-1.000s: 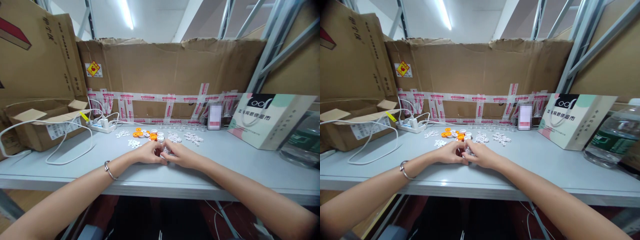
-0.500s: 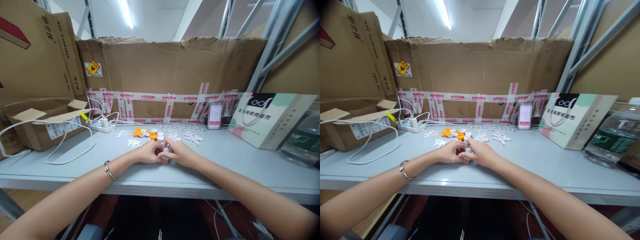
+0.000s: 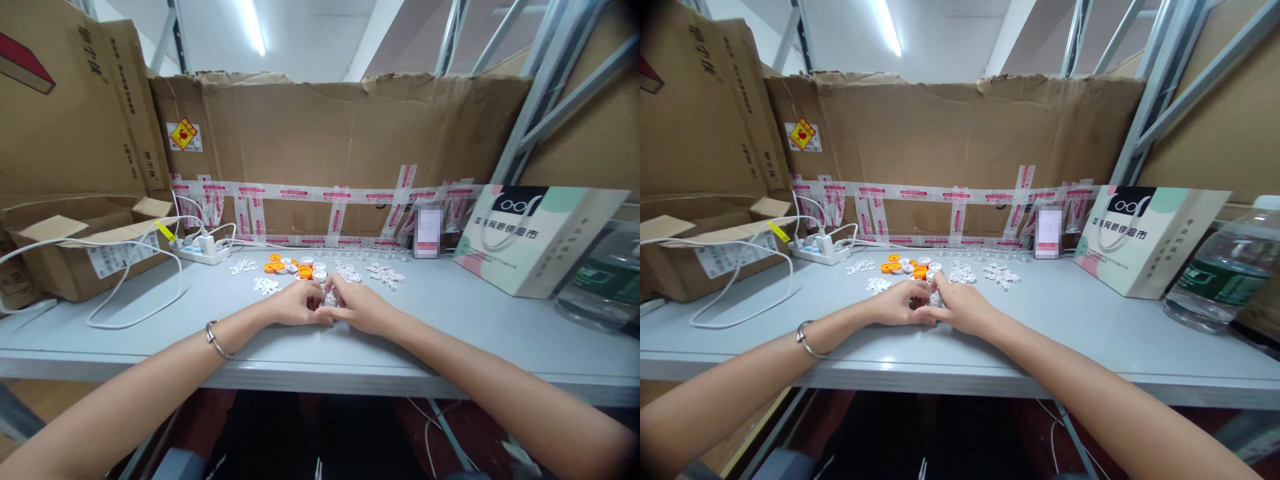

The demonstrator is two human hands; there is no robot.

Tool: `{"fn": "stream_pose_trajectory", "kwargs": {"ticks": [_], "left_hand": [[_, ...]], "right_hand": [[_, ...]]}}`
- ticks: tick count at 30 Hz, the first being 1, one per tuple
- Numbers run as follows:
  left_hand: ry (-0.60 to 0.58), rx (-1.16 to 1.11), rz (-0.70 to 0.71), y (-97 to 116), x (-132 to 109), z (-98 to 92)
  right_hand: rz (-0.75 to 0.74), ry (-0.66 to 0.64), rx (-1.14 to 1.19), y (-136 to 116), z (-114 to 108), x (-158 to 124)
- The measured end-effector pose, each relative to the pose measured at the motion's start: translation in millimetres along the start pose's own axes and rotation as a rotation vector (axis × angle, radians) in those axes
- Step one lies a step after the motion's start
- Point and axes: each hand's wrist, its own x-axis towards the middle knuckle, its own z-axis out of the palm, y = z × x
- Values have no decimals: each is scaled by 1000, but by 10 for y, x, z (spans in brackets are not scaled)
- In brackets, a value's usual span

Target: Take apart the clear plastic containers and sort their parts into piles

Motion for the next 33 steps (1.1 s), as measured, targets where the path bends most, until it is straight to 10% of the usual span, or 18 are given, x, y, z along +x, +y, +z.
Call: {"fn": "stream_pose_trajectory", "kwargs": {"ticks": [11, 22, 29, 33], "left_hand": [[104, -119, -96, -39, 45, 163], [-44, -224, -159, -9, 11, 73], [-44, -177, -171, 18, 9, 73], [-34, -169, -159, 36, 10, 65]], "right_hand": [[59, 117, 209, 70, 164, 55], [-140, 187, 257, 82, -197, 44], [131, 559, 406, 590, -438, 185], [247, 462, 10, 917, -576, 443]]}}
